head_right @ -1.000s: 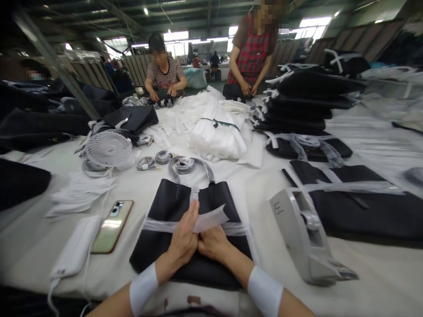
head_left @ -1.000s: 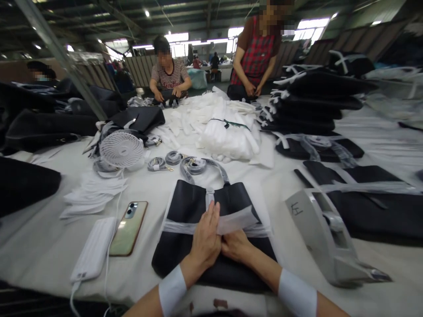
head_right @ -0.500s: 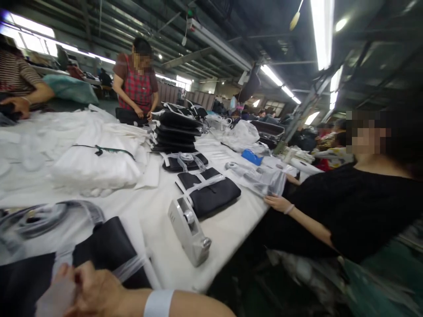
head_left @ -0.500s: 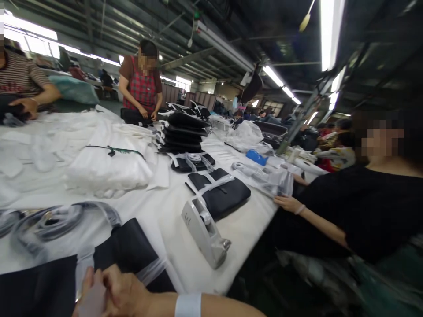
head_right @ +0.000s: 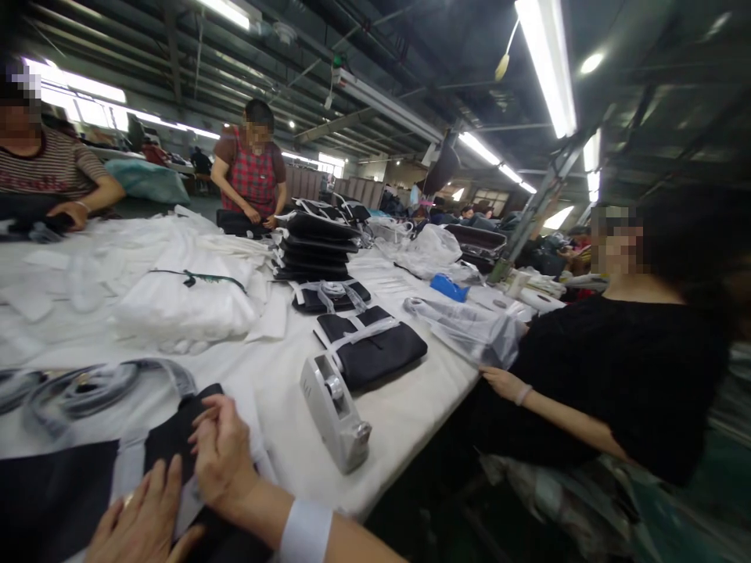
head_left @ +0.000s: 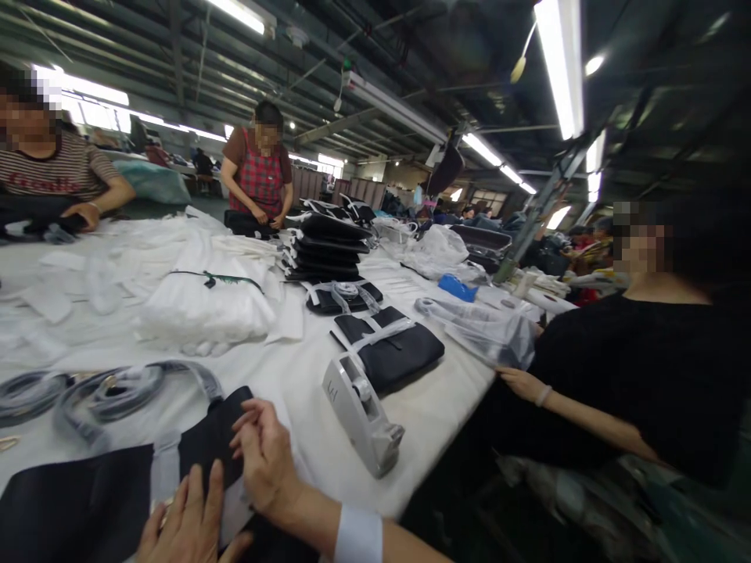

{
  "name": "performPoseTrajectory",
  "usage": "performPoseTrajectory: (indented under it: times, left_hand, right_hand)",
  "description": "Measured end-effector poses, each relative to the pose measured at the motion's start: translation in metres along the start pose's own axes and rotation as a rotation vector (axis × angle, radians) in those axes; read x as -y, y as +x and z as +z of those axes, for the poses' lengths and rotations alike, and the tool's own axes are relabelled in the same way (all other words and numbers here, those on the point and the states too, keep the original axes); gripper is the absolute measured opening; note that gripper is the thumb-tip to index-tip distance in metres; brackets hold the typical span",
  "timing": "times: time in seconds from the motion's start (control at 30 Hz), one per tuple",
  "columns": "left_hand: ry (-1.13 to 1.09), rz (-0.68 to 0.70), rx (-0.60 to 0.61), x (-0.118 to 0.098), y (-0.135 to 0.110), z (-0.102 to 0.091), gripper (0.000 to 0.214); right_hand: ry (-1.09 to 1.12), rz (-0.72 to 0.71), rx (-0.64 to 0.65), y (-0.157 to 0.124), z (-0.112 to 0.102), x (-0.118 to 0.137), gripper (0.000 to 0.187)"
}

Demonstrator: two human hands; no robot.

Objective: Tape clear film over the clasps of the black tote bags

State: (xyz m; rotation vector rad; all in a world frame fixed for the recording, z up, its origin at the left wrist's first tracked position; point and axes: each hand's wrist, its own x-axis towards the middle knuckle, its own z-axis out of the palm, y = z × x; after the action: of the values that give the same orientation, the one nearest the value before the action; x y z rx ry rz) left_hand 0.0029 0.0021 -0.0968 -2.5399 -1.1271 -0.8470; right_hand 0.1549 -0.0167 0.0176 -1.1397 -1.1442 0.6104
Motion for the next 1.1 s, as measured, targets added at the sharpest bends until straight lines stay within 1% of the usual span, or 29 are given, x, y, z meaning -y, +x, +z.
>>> performPoseTrajectory:
  times: [0.03,0.07,0.17,0.23,0.27,0.37,0.5,0.57,0.63,0.73,0.8,0.87,1.0,1.1]
  left_hand:
    - [0.02,-0.021,0.021,-0.006,0.004,-0.01,0.078]
    - [0.045,-0.043,0.046,-0.012,0.008,-0.02,0.079]
    - [0.109,-0.089,0.146,-0.026,0.02,-0.046,0.078]
    - [0.138,-0.111,0.201,-0.029,0.029,-0.056,0.084]
    - [0.147,-0.122,0.214,-0.03,0.032,-0.058,0.086]
    - [0.159,-0.145,0.221,-0.029,0.037,-0.063,0.093]
    - [0.142,-0.164,0.201,-0.03,0.037,-0.065,0.092]
    - [0.121,-0.168,0.2,-0.031,0.037,-0.064,0.092]
    - [0.101,-0.174,0.204,-0.03,0.037,-0.063,0.094]
    - [0.075,-0.186,0.217,-0.028,0.037,-0.063,0.098]
    - [0.051,-0.176,0.225,-0.027,0.037,-0.063,0.102]
    - [0.023,-0.155,0.231,-0.025,0.037,-0.065,0.104]
    - [-0.012,-0.081,0.252,-0.021,0.036,-0.073,0.092]
    - [-0.008,0.056,0.282,-0.016,0.033,-0.08,0.078]
  right_hand:
    - [-0.016,0.015,-0.008,0.0,-0.012,0.012,0.034]
    - [-0.042,0.049,0.016,-0.002,-0.024,0.023,0.039]
    - [-0.1,0.202,0.061,-0.01,-0.056,0.049,0.056]
    - [-0.184,0.275,0.146,-0.014,-0.068,0.055,0.061]
    - [-0.238,0.287,0.198,-0.016,-0.07,0.056,0.062]
    - [-0.377,0.279,0.298,-0.018,-0.064,0.057,0.063]
    - [-0.513,0.251,0.339,-0.013,-0.042,0.054,0.059]
    - [-0.563,0.208,0.356,-0.007,-0.034,0.05,0.052]
    - [-0.592,0.137,0.391,-0.002,-0.031,0.046,0.044]
    - [-0.658,0.046,0.465,0.002,-0.036,0.038,0.036]
    - [-0.747,0.032,0.491,0.001,-0.043,0.029,0.031]
    - [-0.82,0.033,0.48,-0.001,-0.049,0.019,0.025]
    - [-0.797,0.042,0.431,-0.004,-0.055,0.004,0.021]
    - [-0.725,0.058,0.423,-0.003,-0.057,-0.001,0.019]
